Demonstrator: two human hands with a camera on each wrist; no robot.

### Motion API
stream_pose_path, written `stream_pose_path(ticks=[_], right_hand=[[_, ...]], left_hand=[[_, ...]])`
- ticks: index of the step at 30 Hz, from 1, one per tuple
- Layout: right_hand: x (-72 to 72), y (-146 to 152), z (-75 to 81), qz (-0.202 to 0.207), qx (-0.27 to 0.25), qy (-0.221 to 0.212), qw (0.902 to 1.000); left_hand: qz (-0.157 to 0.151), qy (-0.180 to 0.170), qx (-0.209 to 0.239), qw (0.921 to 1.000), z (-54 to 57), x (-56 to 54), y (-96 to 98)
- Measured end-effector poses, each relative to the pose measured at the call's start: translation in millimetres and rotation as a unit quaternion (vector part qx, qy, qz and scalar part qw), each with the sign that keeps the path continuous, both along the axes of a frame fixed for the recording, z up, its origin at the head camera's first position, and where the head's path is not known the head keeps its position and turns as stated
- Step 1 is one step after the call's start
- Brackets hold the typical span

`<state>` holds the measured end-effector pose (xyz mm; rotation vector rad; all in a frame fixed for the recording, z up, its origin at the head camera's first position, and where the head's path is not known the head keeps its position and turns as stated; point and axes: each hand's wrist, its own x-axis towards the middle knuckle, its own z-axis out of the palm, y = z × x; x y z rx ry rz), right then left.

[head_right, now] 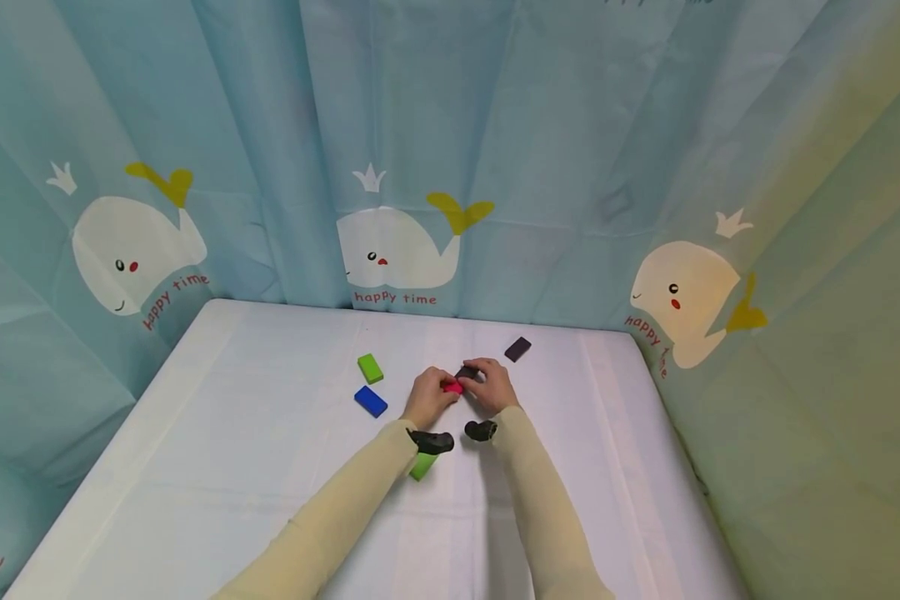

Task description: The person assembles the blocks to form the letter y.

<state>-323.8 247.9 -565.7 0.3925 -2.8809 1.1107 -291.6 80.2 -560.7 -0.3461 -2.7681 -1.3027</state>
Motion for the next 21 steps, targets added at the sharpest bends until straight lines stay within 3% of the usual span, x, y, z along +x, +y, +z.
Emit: stream_pose_path(ticks=[4, 9, 17, 21], right_hand=[[-0.6, -1.1, 0.9, 0.002, -0.001, -0.001, 1.0000], [-0.7, -1.8, 1.1, 0.000, -0.003, -0.005, 1.0000], [3.1, -0.9, -0.4, 0.013, -0.016, 0.033, 0.9993], [1.5, 6.3, 2.0, -0.007, -0.037, 0.038, 0.9985]], left_hand=[[0.002, -0.021, -0.004, 0.9998, 1.8, -1.4, 0.0], [0.000, -0.015, -0.004, 0.9999, 2.0, -0.8, -1.0], [-0.002, -0.005, -0.007, 1.0000, -2.4, -1.6, -1.6], [-0.003, -0.007, 0.003, 1.0000, -2.6, -2.3, -1.8]])
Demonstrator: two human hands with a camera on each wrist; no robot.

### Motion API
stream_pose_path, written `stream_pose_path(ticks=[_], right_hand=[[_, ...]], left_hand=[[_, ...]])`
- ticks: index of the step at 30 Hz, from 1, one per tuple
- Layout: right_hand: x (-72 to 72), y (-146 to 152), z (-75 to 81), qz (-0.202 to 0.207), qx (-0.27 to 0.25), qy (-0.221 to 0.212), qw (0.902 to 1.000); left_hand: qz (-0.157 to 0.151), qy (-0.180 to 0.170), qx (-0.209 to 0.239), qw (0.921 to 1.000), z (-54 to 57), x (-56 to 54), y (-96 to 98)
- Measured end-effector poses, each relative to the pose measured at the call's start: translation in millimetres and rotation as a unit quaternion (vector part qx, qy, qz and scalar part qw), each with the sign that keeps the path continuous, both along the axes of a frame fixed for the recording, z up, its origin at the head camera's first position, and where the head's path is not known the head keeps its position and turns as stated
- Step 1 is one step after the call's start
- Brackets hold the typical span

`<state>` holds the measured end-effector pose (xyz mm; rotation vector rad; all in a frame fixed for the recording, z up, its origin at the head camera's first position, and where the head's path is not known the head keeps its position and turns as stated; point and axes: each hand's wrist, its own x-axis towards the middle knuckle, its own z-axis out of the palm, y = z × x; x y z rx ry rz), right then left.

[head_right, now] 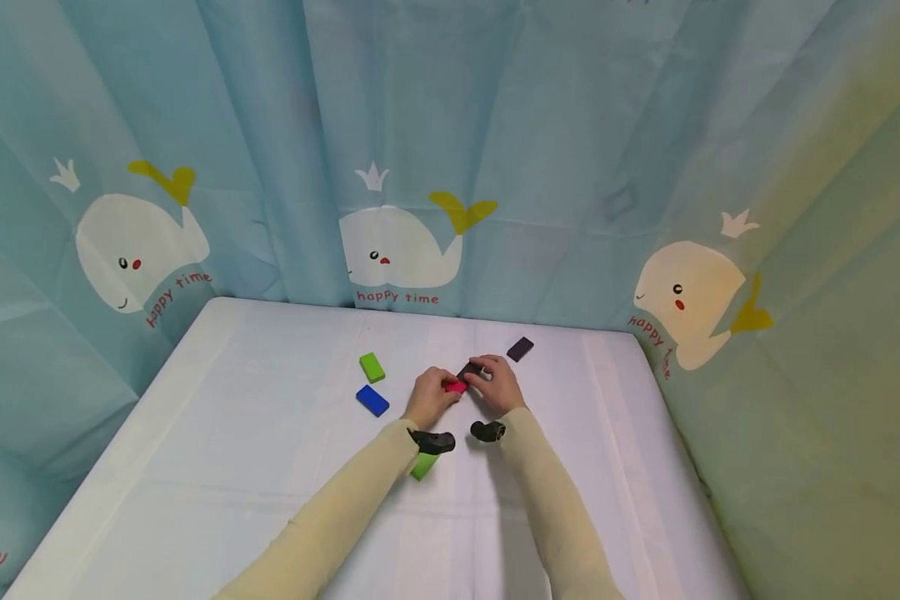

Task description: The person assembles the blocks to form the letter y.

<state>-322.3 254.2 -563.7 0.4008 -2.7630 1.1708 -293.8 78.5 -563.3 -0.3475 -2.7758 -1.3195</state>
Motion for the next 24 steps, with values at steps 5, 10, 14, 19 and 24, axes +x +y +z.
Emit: stream_pose_path(ticks=[5, 10, 14, 19, 24], right_hand=[[-10.1, 20.9, 2.8, -0.092, -0.041, 0.038, 0.9941], [-19.1, 41.7, 7.2, -0.174, -0.047, 0.050, 0.9824], [-25.2, 49.2, 7.8, -0.182, 0.035, 0.010, 0.9826], [-29.3, 48.6, 2.5, -0.151, 0.105, -0.063, 0.9809], [-31.1, 45.5, -5.3, -0.158, 0.111, -0.071, 0.9786]], left_hand=[[0.006, -0.010, 0.009, 0.9999, -0.3, -0.6, 1.1], [0.008, -0.015, 0.006, 0.9998, -1.1, -1.4, 2.1], [0.009, -0.020, 0.007, 0.9997, 1.1, -1.6, 1.5], [0.010, -0.029, 0.010, 0.9995, 2.7, -0.3, 1.7], [0.007, -0.033, 0.017, 0.9993, 4.0, -0.1, 1.3]])
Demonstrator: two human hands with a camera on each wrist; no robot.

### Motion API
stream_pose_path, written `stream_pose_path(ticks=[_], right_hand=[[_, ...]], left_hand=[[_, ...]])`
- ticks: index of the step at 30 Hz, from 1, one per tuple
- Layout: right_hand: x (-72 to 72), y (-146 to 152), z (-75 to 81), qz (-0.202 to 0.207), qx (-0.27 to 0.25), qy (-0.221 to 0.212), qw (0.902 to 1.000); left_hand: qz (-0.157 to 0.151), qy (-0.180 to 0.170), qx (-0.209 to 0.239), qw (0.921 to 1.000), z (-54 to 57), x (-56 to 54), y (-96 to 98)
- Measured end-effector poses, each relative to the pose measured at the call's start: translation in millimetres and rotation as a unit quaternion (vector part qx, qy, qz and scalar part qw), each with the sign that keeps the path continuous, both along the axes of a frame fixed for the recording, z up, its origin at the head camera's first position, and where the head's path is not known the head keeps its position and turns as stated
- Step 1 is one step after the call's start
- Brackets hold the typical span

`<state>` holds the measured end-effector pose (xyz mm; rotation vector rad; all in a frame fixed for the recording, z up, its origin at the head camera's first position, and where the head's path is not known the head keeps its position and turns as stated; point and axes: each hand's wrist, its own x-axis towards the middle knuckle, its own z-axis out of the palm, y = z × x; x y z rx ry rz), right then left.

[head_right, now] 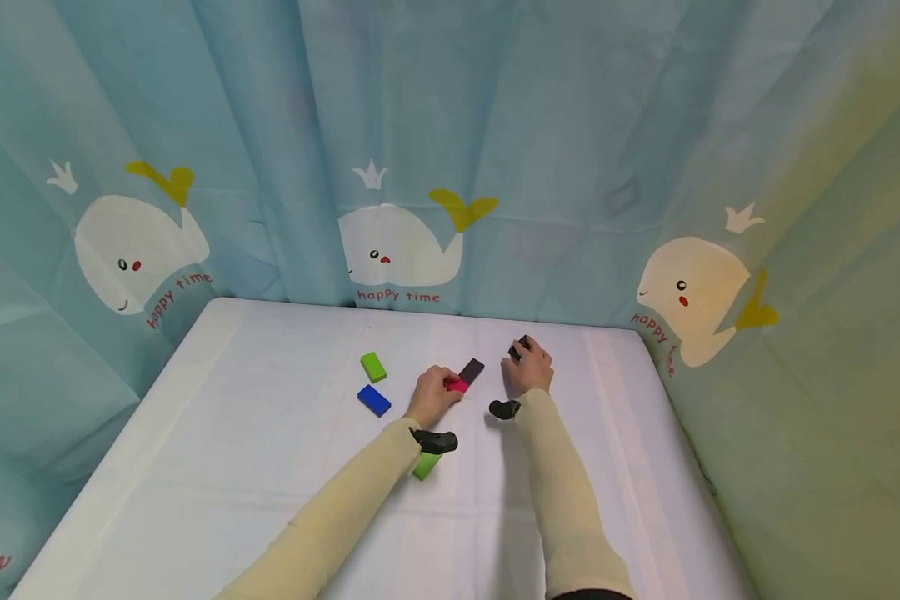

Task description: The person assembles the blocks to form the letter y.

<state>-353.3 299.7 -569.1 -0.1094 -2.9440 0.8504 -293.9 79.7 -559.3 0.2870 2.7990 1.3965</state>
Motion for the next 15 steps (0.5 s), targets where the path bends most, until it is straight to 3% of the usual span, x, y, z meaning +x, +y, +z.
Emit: stream_pose_path(ticks=[5, 10, 15], right_hand=[[3.5, -2.8, -7.1, -0.013, -0.001, 0.028, 0.9995], [5.3, -6.7, -5.2, 0.009, -0.020, 0.066, 0.9976], [8.1, -5.7, 1.0, 0.034, 0.003, 0.052, 0.9981]], left_hand=[[-0.001, -0.001, -0.002, 1.0000, 1.3, 1.5, 0.1], [-0.001, 0.008, -0.003, 1.0000, 1.3, 1.6, 0.1], [0.000, 0.009, -0.003, 1.0000, 0.8, 2.2, 0.1]])
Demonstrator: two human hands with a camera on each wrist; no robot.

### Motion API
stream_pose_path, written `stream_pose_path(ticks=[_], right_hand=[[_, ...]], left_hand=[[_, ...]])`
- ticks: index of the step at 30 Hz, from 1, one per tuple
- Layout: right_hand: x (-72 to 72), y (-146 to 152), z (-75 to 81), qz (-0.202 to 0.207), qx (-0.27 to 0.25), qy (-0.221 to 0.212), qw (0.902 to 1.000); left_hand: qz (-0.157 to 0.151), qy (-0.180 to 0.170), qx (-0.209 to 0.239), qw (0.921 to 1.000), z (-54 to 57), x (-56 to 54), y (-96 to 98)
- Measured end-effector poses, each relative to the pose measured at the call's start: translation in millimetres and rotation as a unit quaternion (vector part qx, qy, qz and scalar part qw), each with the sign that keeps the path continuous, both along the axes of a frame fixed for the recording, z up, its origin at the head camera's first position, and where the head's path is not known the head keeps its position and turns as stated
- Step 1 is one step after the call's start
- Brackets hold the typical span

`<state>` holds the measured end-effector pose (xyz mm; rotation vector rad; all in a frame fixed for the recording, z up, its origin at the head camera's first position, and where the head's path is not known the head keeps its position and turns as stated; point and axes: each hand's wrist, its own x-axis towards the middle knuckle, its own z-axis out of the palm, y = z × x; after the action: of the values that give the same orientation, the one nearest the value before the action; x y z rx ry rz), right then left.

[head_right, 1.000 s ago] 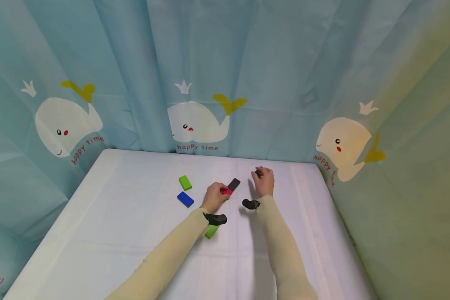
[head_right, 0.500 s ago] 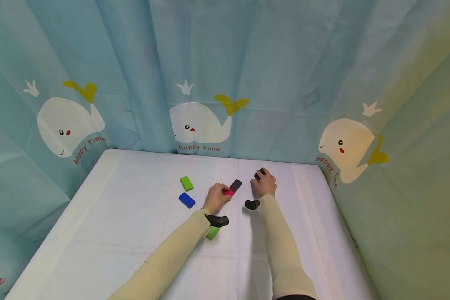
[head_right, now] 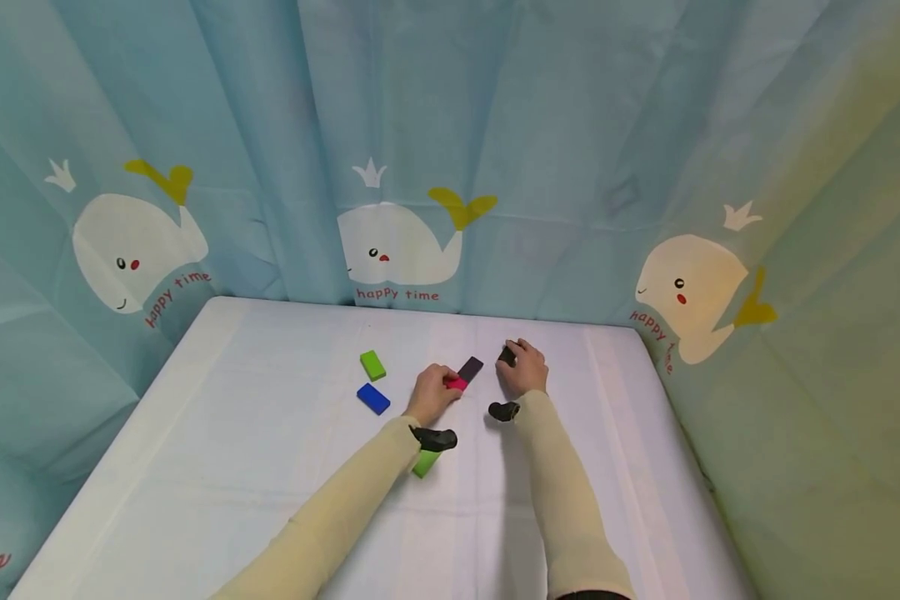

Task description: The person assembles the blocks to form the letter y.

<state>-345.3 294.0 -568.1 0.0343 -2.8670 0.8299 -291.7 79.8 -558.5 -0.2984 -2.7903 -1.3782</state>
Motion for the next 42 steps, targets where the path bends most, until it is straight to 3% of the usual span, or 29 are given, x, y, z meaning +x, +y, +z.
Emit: stream_pose_path(ticks=[9, 15, 24, 29, 42], right_hand=[[-7.8, -3.9, 1.1, 0.009, -0.051, 0.002, 0.9986], [-13.3, -11.0, 7.4, 0.036, -0.050, 0.000, 0.9981], [-16.0, -9.6, 3.3, 0.024, -0.094, -0.023, 0.9950], [-16.5, -10.4, -2.1, 0.026, -0.110, -0.020, 0.9934], [-14.3, -12.0, -3.1, 0.038, -0.109, -0.025, 0.9930]], left_hand=[[0.001, 0.000, 0.000, 1.0000, 1.8, 0.4, -1.2], [0.000, 0.001, 0.001, 1.0000, -0.5, -1.6, -0.4], [-0.003, 0.017, 0.007, 0.9998, -0.2, -2.1, -1.5], [-0.003, 0.008, 0.008, 0.9999, -1.8, -2.6, -1.2], [-0.002, 0.003, 0.006, 1.0000, 2.8, 0.1, -0.5]])
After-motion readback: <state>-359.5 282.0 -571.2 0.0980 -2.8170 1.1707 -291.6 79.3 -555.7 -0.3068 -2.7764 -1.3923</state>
